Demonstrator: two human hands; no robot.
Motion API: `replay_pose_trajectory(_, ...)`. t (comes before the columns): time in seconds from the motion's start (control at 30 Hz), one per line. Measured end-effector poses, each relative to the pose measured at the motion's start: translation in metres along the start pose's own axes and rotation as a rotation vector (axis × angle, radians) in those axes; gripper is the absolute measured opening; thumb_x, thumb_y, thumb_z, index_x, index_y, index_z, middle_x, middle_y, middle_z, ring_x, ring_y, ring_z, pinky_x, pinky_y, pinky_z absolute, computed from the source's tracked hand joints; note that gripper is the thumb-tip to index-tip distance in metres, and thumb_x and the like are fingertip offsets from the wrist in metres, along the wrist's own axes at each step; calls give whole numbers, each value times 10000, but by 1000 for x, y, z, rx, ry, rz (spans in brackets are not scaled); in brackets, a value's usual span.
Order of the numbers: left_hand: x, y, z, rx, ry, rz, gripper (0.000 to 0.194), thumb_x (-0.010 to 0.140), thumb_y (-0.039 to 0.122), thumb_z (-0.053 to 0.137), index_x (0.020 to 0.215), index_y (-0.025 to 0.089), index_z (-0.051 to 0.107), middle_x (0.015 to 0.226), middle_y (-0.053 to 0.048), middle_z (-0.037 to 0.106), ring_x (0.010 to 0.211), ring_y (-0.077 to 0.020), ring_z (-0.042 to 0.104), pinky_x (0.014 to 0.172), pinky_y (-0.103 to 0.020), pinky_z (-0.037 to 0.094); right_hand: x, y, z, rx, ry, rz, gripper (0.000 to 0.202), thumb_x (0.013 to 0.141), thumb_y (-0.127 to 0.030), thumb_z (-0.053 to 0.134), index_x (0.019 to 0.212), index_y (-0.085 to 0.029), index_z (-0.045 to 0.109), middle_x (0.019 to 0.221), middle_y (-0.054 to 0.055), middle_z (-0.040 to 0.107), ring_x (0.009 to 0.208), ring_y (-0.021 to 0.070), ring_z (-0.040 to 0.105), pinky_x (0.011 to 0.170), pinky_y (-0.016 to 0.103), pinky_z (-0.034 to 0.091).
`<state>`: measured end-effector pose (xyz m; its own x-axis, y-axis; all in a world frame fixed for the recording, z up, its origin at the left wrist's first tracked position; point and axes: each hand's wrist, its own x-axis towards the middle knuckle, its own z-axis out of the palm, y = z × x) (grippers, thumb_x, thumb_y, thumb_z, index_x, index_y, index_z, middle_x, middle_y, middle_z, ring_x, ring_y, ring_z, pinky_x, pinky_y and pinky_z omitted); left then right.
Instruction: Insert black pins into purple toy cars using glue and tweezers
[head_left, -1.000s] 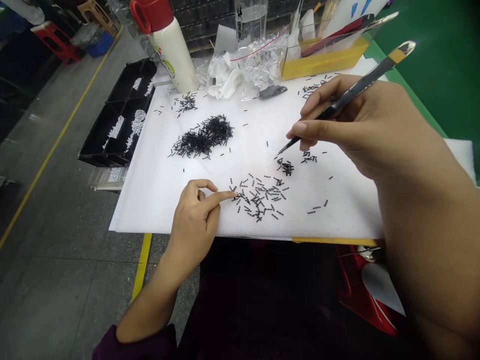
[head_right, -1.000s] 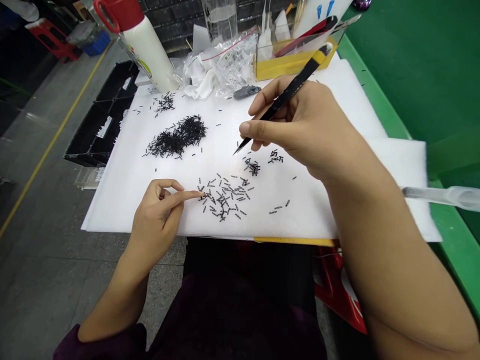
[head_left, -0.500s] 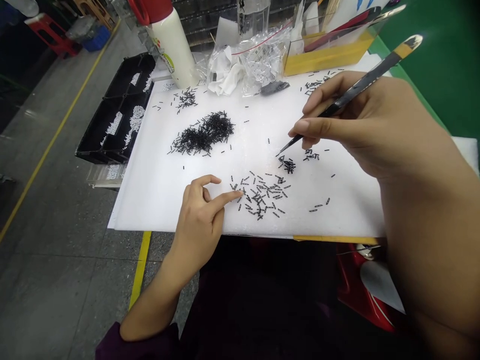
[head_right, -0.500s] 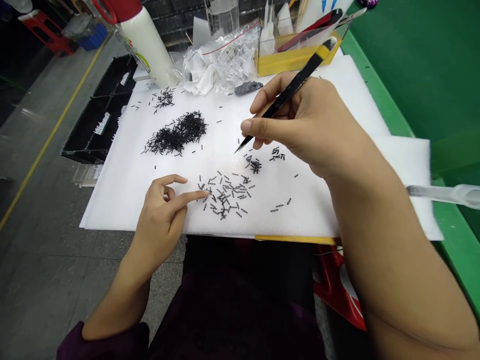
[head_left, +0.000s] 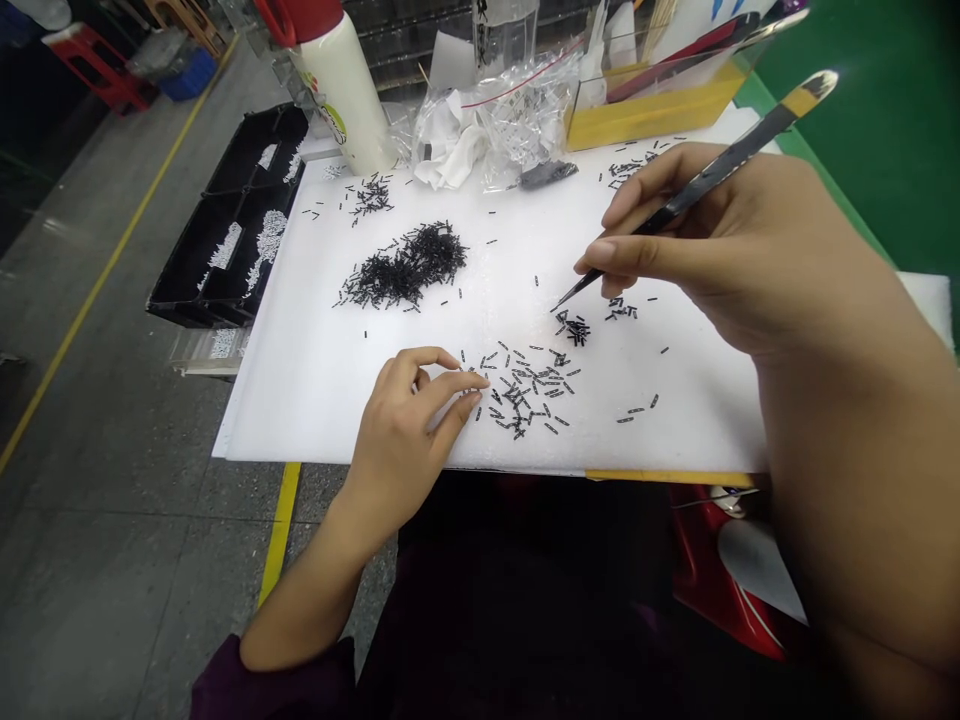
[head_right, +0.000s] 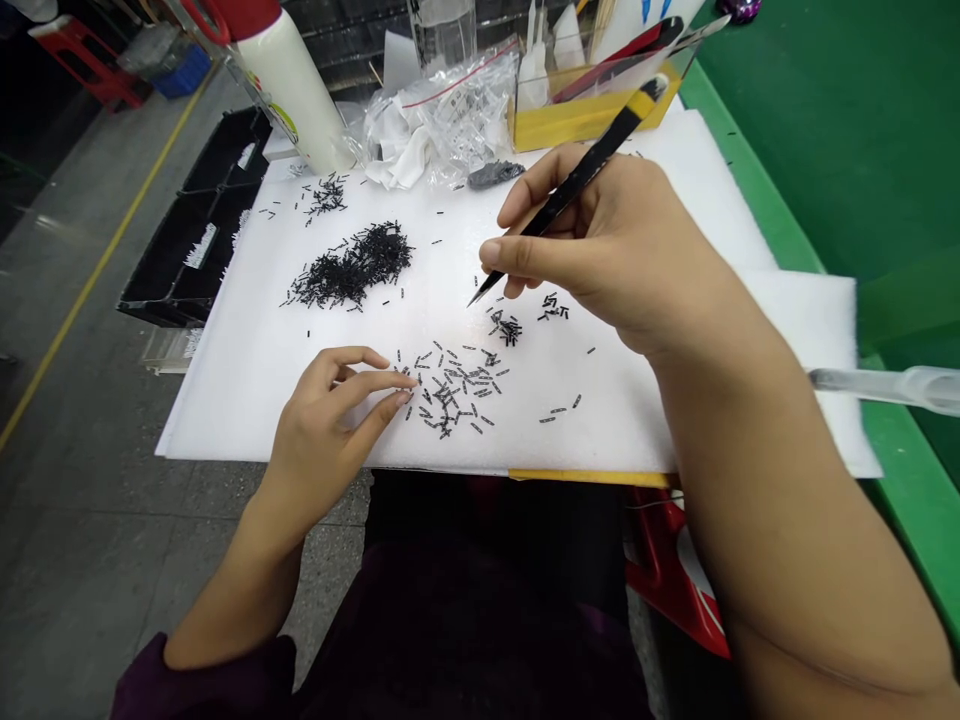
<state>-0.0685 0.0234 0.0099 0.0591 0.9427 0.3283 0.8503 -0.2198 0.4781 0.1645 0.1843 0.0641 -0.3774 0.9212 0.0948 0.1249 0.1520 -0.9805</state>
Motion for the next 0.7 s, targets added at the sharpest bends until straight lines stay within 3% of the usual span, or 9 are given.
replay_pose_trajectory(0.17,19,-1,0,123,-83,152,134,1002,96,739,1020,207,811,1228,-112,676,880,-220,536,747,-387,540,0,2,-2,13,3,2,381,653,-329,1045,840,-265,719,679,-25,733,671,194,708,625,342,484)
replay_pose_trajectory(0.37,30,3,-6,223,-202,246,158,1043,40,613,1005,139,730,1180,-145,691,945,-252,579,719,-385,535,0,1,-1,51,-10,3,377,651,-261,1038,843,-246,714,700,-9,747,662,197,708,670,360,523)
replay_pose_trajectory(0.57,32,0,-11,118,-219,231,116,1056,55,624,1012,125,705,1102,-118,691,984,-254,633,803,-398,561,2,3,-2,37,-30,-7,384,675,-305,1043,853,-242,708,691,-4,735,679,211,720,665,358,504)
replay_pose_trajectory(0.7,42,-8,-20,162,-189,200,75,1016,74,712,1005,147,726,1111,-101,730,1012,-262,671,842,-406,564,3,6,-2,26,-36,-27,396,663,-383,1041,833,-267,702,705,-12,719,678,229,716,669,385,514)
